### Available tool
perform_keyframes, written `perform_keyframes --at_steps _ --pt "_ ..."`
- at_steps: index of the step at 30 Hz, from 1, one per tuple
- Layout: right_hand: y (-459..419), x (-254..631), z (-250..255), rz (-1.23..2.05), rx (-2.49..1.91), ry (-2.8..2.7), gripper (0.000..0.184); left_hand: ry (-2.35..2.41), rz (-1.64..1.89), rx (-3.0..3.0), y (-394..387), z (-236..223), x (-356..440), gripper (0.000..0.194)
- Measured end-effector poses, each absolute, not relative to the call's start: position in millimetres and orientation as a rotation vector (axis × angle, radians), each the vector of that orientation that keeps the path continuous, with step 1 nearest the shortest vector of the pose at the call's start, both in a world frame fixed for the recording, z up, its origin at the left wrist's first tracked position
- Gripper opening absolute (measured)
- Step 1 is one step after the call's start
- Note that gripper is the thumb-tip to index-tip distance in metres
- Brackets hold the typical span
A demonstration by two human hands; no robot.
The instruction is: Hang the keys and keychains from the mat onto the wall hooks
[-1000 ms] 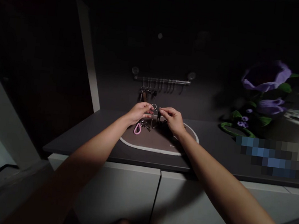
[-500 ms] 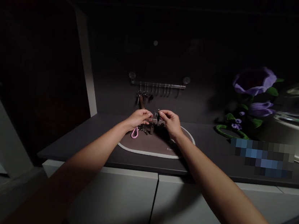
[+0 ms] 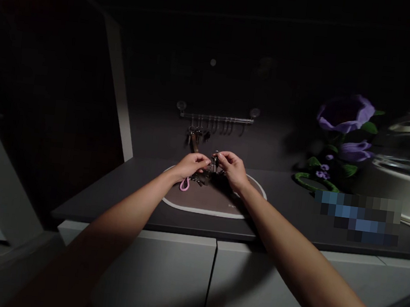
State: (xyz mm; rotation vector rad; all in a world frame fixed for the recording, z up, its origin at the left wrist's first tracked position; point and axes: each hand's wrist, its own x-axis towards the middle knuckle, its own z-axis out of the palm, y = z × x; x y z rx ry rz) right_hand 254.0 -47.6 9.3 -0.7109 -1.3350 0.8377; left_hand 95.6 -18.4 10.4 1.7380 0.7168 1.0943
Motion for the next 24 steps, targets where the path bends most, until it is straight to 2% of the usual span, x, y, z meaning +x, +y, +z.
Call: perform_keyframes --at_steps 8,14,19,24 --pt "-46 252 10 0.951 -0.641 -1.229 0.030 0.721 1.129 1.774 -14 8 95 0.031" --pt "-41 251 23 0.996 -0.644 -1.152 0.032 0.795 1.186 1.876 -11 7 94 0.024" --pt "-29 250 42 0.909 -0.727 -1.128 0.024 0.965 1.224 2.141 -15 10 94 0.015" --pt "-4 250 60 0.816 -0.740 -1.021 0.019 1.056 1.162 2.548 -16 7 93 0.018"
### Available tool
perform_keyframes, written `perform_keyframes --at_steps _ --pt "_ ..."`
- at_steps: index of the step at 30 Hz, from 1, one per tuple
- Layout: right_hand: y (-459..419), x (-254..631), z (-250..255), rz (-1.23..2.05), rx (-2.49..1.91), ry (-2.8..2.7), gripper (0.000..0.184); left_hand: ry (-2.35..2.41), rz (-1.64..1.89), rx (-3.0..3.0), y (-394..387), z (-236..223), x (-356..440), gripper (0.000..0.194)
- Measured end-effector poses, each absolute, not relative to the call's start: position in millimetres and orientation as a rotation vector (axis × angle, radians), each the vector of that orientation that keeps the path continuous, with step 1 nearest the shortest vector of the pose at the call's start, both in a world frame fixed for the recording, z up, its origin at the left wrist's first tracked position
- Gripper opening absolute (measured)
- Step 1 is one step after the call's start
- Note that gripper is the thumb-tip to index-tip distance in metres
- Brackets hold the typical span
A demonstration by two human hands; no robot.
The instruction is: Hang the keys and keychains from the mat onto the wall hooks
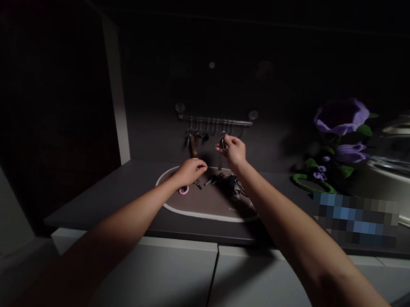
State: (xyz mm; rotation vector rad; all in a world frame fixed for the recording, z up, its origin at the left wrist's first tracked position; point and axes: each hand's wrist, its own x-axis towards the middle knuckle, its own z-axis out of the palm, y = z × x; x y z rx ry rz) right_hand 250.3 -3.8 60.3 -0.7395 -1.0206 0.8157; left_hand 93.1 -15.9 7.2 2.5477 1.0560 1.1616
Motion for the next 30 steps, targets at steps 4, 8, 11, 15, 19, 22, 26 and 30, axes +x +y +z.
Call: perform_keyframes --at_steps 4,8,11,15,19,22,26,30 --pt "15 250 72 0.795 -0.744 -0.915 0.017 1.080 1.080 2.720 -11 3 91 0.022" --pt "33 250 77 0.750 -0.759 -0.832 0.018 1.121 1.030 2.783 -10 4 89 0.024" --pt "46 250 78 0.716 -0.787 -0.788 0.019 1.174 1.005 2.803 -12 6 87 0.025" --pt "58 248 79 0.688 -0.839 -0.705 0.018 1.197 0.992 2.828 -14 8 86 0.026" --pt "69 247 79 0.641 -0.910 -0.633 0.018 1.202 0.978 2.848 -12 8 85 0.027" --pt "81 250 77 0.605 -0.938 -0.673 0.022 1.214 0.982 2.842 -10 8 85 0.026" --pt "92 254 72 0.575 -0.914 -0.740 0.030 1.217 0.991 2.829 -8 8 84 0.024" --pt "93 255 66 0.583 -0.959 -0.666 0.028 1.220 0.983 2.830 -7 8 82 0.025"
